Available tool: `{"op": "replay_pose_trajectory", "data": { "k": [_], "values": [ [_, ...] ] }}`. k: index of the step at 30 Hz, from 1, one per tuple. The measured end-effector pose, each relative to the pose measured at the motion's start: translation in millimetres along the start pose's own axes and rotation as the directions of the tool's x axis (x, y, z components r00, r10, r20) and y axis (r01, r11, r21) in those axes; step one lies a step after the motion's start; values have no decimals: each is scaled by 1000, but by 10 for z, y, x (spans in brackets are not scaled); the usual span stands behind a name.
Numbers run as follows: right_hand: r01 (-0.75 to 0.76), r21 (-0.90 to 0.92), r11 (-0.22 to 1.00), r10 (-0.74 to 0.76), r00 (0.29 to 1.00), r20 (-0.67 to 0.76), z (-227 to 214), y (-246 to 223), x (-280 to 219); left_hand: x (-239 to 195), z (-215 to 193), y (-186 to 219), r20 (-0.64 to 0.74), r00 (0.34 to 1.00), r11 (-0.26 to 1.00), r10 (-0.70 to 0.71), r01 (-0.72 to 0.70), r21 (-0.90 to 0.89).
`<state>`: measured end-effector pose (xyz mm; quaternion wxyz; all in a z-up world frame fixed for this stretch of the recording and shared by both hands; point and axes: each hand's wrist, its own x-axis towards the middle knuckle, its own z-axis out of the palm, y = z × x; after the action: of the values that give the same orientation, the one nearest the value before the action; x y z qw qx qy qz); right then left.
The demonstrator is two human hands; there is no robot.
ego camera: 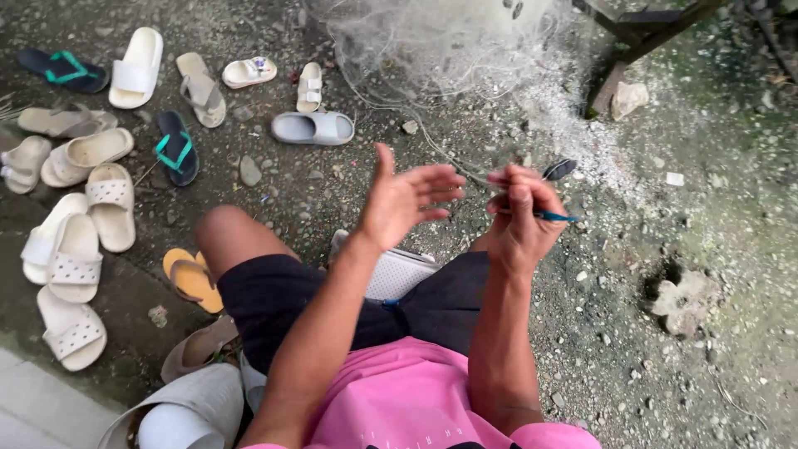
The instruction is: Repairing a fishing net by tying knots in the nylon line using a small blue tool.
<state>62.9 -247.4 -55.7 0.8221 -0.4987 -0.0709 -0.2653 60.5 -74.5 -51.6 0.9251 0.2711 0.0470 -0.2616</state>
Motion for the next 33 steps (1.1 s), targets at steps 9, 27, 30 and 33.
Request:
{"op": "replay_pose_trajectory", "data": {
  "k": [9,27,30,33],
  "values": [
    [-2,-121,993,8,999,46,-558,-55,-219,-163,347,98,-135,905,897,404,-363,253],
    [-177,-139,974,204,955,213,-195,138,-333,-429,-116,-4,-252,813,826,525,-415,382],
    [-194,-121,974,215,955,204,-218,111,-332,-449,-6,14,-263,843,863,470,-375,338],
    [-186,-131,974,208,961,183,-242,77,-315,-455,42,19,-285,865,893,413,-324,312]
  ]
}}
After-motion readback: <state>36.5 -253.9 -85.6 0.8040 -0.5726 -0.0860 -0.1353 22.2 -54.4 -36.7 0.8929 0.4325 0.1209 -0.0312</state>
